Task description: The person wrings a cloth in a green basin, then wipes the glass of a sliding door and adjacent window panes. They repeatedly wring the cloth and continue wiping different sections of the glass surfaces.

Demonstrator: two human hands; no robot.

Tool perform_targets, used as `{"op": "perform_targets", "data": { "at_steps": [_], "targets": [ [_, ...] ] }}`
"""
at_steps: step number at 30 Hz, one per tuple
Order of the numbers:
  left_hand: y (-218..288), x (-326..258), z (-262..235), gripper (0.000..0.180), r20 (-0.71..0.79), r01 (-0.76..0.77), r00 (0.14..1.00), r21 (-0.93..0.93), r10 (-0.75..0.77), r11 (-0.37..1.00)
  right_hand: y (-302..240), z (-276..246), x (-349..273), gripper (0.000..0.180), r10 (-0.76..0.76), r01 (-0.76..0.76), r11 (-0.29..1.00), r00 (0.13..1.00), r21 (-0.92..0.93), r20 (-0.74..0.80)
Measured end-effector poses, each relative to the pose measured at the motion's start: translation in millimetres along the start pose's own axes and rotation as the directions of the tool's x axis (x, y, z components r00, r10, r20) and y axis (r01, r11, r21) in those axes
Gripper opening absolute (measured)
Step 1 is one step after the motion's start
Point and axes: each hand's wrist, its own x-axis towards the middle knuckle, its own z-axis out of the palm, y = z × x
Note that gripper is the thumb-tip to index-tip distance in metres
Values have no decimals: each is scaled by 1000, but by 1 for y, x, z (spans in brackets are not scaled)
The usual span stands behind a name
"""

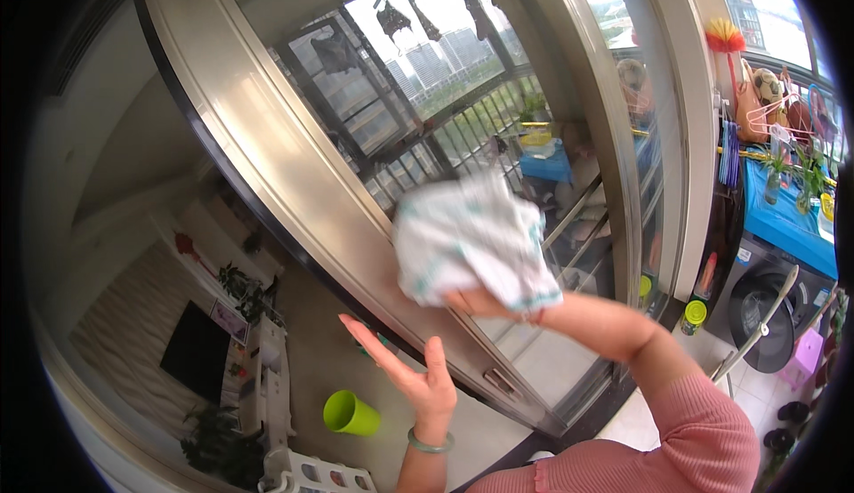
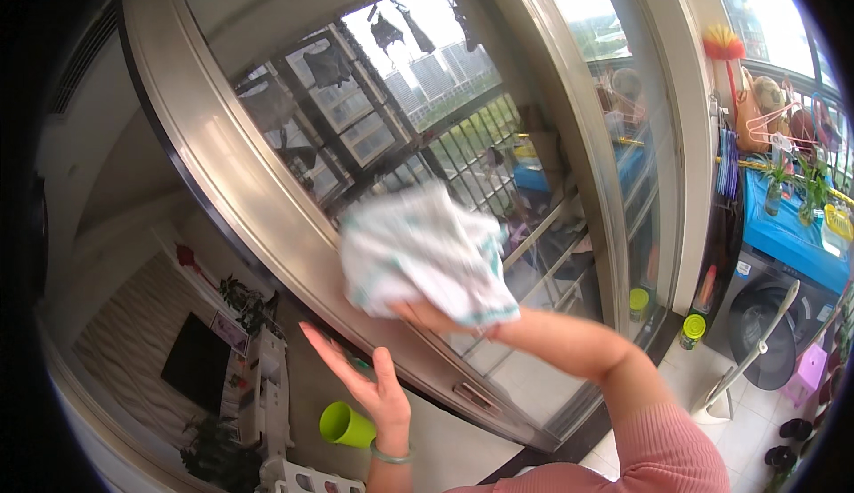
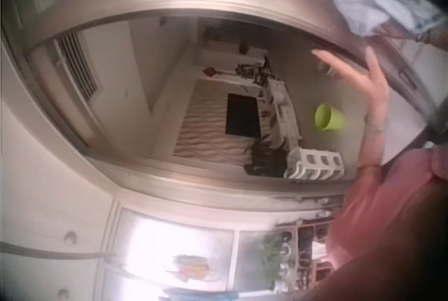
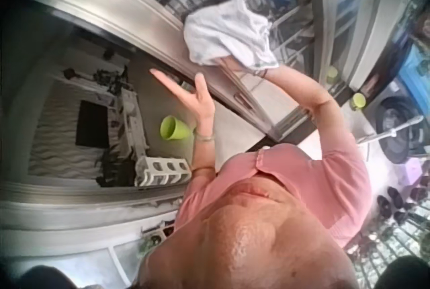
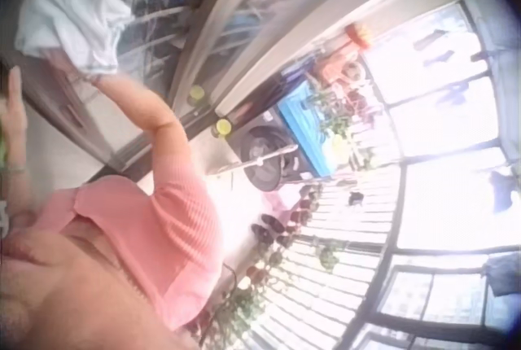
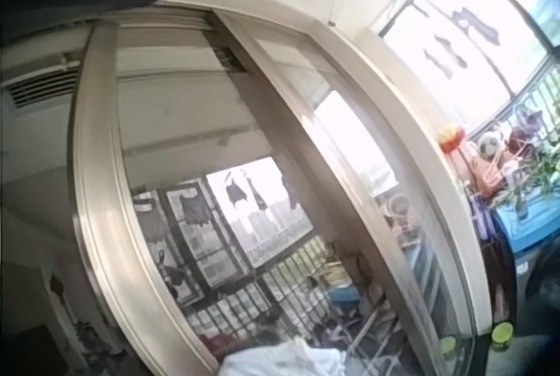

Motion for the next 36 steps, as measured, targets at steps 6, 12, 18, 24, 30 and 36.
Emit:
{"op": "perform_targets", "data": {
  "at_steps": [6, 12, 18, 24, 30, 36],
  "targets": [
    [1, 5, 12, 85, -13, -227, 968, 395, 252, 890, 17, -6, 237, 37, -247, 198, 966, 890, -165, -382],
    [12, 20, 36, 72, 116, -379, 917, 550, 381, 745, 23, -19, 287, 41, -82, 68, 996, 966, -64, -245],
    [23, 11, 44, 70, 93, -264, 959, 632, 267, 729, 46, -1, 88, 62, -268, 253, 963, 911, -88, -314],
    [33, 14, 63, 62, 22, -195, 968, 690, 249, 697, 82, -8, -94, 66, -148, 65, 979, 879, 194, 453],
    [23, 13, 68, 53, 12, -143, 977, 774, 212, 616, 119, -30, 30, 66, -304, 279, 933, 949, 228, 83],
    [23, 10, 65, 52, -23, -86, 984, 813, 179, 576, 124, -52, 297, 43, -315, 294, 949, 839, -118, -443]
  ]
}}
